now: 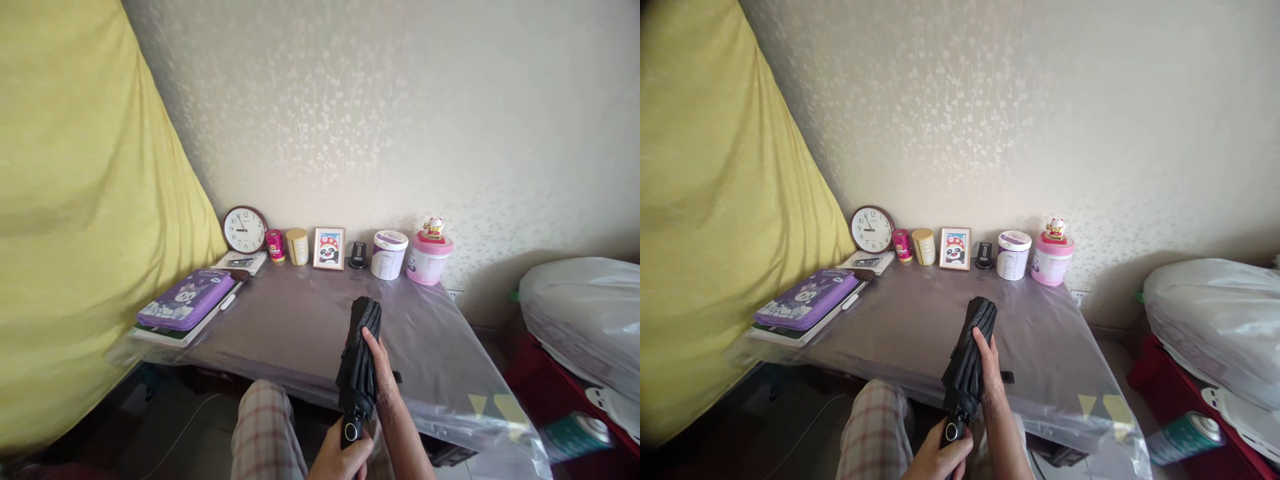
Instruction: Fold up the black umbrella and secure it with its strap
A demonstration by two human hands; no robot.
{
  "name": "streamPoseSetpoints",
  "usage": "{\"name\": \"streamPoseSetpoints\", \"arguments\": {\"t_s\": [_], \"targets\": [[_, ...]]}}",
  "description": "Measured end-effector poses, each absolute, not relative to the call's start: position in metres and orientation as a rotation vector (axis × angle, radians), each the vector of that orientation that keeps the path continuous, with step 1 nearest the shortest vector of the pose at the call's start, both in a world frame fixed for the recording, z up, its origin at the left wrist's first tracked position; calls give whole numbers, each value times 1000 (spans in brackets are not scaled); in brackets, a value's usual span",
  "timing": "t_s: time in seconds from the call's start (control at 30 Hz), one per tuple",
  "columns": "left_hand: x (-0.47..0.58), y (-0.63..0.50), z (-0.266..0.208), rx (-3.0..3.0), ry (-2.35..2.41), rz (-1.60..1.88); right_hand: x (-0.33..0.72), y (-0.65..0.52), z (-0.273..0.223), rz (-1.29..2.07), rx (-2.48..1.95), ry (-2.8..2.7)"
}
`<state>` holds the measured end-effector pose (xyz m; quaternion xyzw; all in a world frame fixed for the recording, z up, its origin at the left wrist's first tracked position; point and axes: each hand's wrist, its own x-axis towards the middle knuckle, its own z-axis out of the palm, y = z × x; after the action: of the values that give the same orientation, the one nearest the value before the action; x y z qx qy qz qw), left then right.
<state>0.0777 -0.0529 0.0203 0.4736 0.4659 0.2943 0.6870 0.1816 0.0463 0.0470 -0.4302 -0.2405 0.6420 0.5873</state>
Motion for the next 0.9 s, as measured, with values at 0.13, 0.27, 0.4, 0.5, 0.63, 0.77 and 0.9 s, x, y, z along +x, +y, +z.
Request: {"name": "streamPoseSetpoints", "arguments": {"t_s": [0.13,0.27,0.4,0.5,0.63,0.77,0.9], "targets": [[83,-54,20,1123,1262,589,180,45,47,1490,-1024,-577],[79,-53,5,1382,1416,657,178,44,49,1407,-1074,-614],[74,-52,-7,1510,1588,506,179,47,44,1355,-1111,-640],[74,-53,0,1586,1695,294,181,50,37,1322,-1130,-643],[75,-53,13,1645,1790,100,182,52,31,1317,-1142,-599],[71,-53,12,1660,1748,101,181,51,33,1308,-1161,-547],[65,-52,5,1664,1549,295,182,50,40,1362,-1119,-509]]}}
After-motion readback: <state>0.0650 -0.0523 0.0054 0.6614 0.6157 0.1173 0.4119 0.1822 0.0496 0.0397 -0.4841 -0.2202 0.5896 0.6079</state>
